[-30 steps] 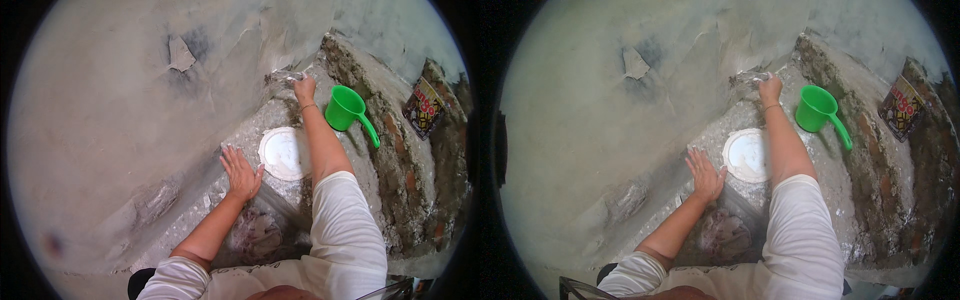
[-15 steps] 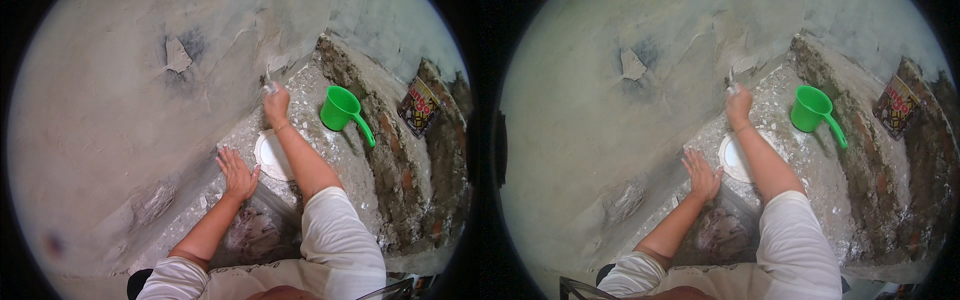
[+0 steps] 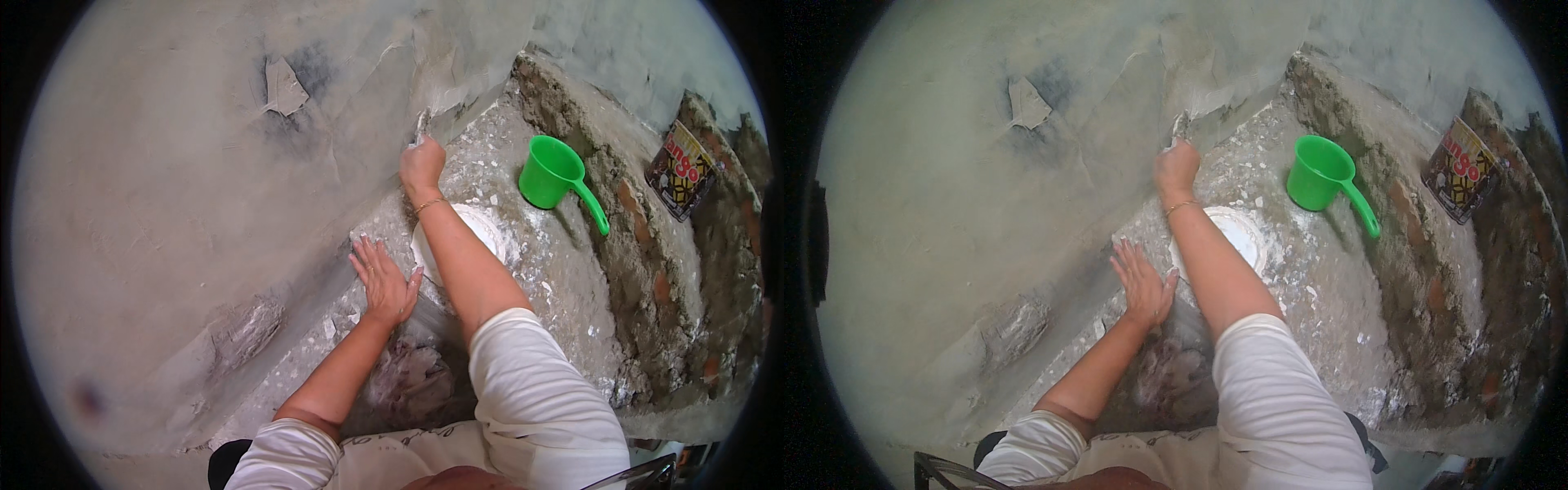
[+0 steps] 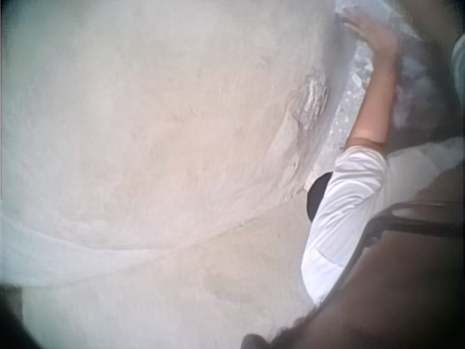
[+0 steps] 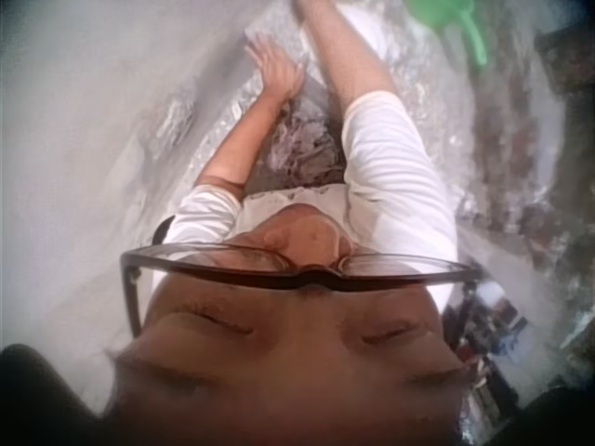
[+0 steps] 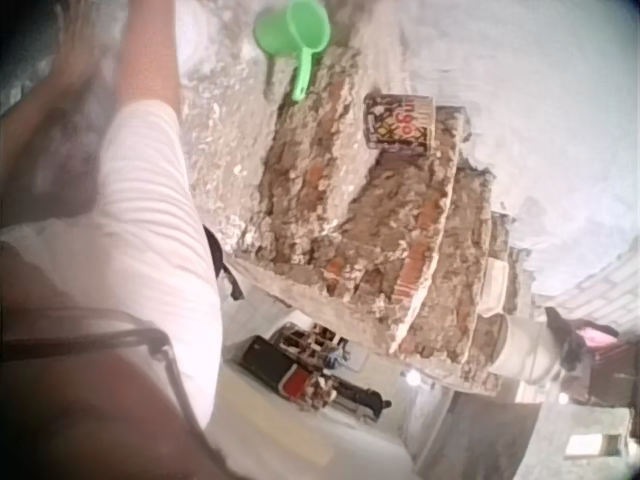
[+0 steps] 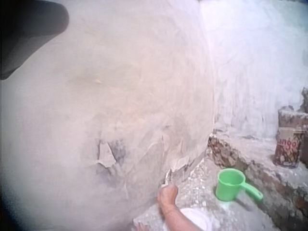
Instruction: The person applies white plaster to a damaged wall section using a small scraper tool, gathering more material from a plastic plate and smoothing it over the surface before rinsing the tool in a green pitcher.
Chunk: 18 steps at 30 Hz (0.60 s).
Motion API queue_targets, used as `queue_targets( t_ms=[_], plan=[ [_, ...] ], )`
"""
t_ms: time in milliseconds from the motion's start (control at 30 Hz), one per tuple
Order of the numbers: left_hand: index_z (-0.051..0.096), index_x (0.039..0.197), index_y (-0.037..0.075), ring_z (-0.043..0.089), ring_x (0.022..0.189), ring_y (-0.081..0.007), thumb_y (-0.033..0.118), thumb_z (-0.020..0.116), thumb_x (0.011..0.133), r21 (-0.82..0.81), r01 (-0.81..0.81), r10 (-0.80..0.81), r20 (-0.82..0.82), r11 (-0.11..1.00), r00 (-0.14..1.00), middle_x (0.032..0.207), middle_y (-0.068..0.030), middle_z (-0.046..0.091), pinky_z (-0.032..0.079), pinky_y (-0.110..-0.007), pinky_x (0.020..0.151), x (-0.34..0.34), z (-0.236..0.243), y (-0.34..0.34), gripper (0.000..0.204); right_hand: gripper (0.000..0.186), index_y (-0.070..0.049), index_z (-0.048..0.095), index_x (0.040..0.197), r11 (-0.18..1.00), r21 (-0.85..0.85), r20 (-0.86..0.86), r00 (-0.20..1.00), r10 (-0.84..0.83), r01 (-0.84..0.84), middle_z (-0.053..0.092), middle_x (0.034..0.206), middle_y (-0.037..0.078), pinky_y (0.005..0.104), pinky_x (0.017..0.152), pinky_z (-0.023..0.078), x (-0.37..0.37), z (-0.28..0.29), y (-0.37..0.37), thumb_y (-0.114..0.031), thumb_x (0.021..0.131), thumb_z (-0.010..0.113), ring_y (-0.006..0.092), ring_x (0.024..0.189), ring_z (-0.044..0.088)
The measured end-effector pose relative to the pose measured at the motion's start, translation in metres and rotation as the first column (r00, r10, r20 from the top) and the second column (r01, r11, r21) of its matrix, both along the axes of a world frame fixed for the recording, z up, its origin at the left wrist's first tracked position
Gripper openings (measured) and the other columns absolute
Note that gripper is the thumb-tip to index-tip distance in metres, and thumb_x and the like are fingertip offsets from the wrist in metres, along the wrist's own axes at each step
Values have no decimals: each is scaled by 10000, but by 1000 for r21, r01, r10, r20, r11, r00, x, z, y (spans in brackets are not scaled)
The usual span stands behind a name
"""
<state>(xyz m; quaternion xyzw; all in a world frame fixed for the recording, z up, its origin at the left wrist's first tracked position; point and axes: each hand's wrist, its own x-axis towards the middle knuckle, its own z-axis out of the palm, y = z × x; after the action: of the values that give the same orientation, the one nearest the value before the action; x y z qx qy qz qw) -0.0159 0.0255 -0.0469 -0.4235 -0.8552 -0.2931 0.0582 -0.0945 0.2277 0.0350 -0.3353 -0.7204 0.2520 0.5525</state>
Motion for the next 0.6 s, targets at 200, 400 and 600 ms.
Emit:
queue_targets(
  t_ms=[200, 400, 600],
  plan=[
    [154, 1302, -213, -41, 1330, -491, 359, 554, 824, -44, -45, 46, 28, 998, 999, 1400, -385, 39, -64, -550, 1068, -6, 5, -9, 846, 145, 16, 644, 809, 961, 116, 195, 954, 228, -253, 585, 637, 220, 390, 599, 467, 50, 14, -22, -49, 707, 564, 334, 596, 603],
    [159, 1298, -214, -38, 1326, -500, 350, 562, 820, 21, 6, -6, 3, 1000, 1000, 1399, -384, 43, -58, -557, 1066, -5, 4, -6, 842, 99, 9, 625, 771, 984, -74, 98, 981, 169, -162, 610, 694, 216, 410, 602, 467, 65, 42, -18, -67, 731, 576, 363, 634, 596],
    [148, 1299, -216, -42, 1325, -501, 346, 559, 822, -16, -3, 3, 5, 1000, 1000, 1400, -384, 34, -57, -565, 1063, -4, 3, -5, 844, 137, 32, 574, 819, 986, 152, 231, 972, 27, -63, 583, 828, 238, 453, 707, 463, 15, 31, -51, -84, 746, 564, 413, 772, 574]
  ],
)
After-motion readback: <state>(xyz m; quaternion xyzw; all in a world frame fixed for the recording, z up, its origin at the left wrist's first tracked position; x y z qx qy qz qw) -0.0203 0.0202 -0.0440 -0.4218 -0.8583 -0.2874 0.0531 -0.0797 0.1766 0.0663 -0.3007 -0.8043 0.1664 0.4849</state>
